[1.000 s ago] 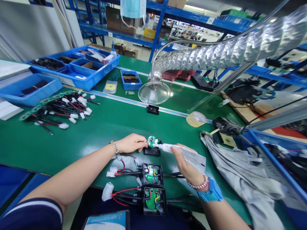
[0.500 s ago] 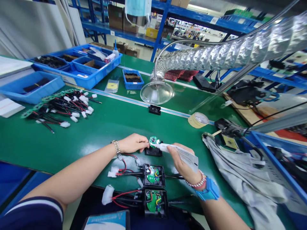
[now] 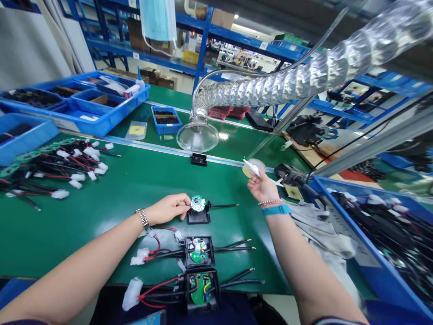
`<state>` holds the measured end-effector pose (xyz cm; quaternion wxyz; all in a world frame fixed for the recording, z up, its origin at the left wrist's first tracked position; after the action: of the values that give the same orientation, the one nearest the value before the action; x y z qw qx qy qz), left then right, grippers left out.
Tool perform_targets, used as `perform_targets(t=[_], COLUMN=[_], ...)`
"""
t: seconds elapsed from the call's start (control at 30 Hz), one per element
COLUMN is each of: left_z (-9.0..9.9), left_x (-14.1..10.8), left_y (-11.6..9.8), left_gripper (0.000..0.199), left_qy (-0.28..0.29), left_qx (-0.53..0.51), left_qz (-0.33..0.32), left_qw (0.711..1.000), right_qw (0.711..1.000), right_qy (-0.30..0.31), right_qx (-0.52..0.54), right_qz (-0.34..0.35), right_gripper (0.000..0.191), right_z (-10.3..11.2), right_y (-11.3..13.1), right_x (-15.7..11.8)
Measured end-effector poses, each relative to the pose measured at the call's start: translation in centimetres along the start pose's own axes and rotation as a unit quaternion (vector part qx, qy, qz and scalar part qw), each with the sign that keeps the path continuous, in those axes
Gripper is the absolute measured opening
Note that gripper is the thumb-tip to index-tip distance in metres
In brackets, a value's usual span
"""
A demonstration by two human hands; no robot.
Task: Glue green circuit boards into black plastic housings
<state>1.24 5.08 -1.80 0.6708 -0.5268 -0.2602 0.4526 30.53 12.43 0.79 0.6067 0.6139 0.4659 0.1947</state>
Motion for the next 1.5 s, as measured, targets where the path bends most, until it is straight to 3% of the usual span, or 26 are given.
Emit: perform_targets(t=[0.13, 0.3, 0.43, 0.53, 0.57, 0.63, 0.7, 0.83, 0.93, 1.07, 1.17, 1.33, 1.5], left_z=[-0.1, 0.0, 0.2, 0.2, 0.2, 0.3, 0.6, 1.3, 1.2, 0.5, 0.0, -0.4, -0.5], left_x=[0.1, 0.1, 0.1, 0.0, -0.1, -0.3, -0.5, -0.7, -0.4, 0.3, 0.7, 0.8, 0.1], left_y=[0.2, 0.1, 0.2, 0.3, 0.3, 0.1, -0.3, -1.8, -2.1, -1.8, -1.8, -2.8, -3.4], left_gripper=[0.016, 0.018, 0.021, 0.025, 0.026, 0.03, 0.032, 0.029, 0.037, 0.041, 0.038, 0.028, 0.032], left_qy=[0.005, -0.019, -0.023, -0.016, -0.013, -0.013, -0.017, -0.015, 0.002, 0.013, 0.029, 0.057, 0.079], left_qx=[-0.02, -0.034, -0.009, 0.003, 0.008, 0.03, 0.063, 0.159, 0.301, 0.472, 0.528, 0.568, 0.553], left_qz=[0.011, 0.01, 0.019, 0.031, 0.034, 0.035, 0.023, -0.123, -0.216, -0.232, -0.236, -0.243, -0.244], left_qw=[1.0, 0.999, 0.999, 0.999, 0.999, 0.999, 0.998, 0.979, 0.929, 0.85, 0.815, 0.784, 0.793], right_qw=[1.0, 0.997, 0.987, 0.963, 0.941, 0.844, 0.751, 0.705, 0.643, 0.533, 0.487, 0.472, 0.535], right_qy=[-0.005, 0.024, 0.093, 0.185, 0.235, 0.334, 0.363, 0.341, 0.316, 0.271, 0.262, 0.269, 0.281], right_qx=[-0.005, -0.065, -0.13, -0.187, -0.225, -0.337, -0.4, -0.389, -0.428, -0.529, -0.561, -0.571, -0.568], right_qz=[0.012, 0.02, 0.03, 0.054, 0.089, 0.25, 0.38, 0.485, 0.551, 0.602, 0.616, 0.615, 0.558], right_gripper=[0.029, 0.037, 0.039, 0.019, 0.019, 0.02, 0.01, 0.017, 0.019, 0.019, 0.017, 0.017, 0.014], right_z=[0.1, -0.1, -0.6, -1.0, -1.2, -1.6, -1.7, -1.2, -0.5, 0.2, 0.2, 0.2, 0.2], right_y=[1.6, 2.2, 1.0, -1.2, -2.0, -3.4, -4.3, -4.0, -3.3, -3.2, -3.7, -4.6, -5.2], right_x=[3.7, 4.9, 2.0, -2.5, -4.1, -6.9, -8.5, -9.3, -10.2, -12.1, -13.2, -13.4, -12.9])
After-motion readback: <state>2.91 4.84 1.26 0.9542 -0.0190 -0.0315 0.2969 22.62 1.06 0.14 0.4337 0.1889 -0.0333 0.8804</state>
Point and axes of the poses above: each hand's wrist, its own x-axis towards the middle knuckle, its own z-axis out of the back of the hand, y = z × x, the point moved 2 cm from there along x, towards the middle knuckle, and after that the axes turned 12 degrees about -y, right-handed, at the moved point
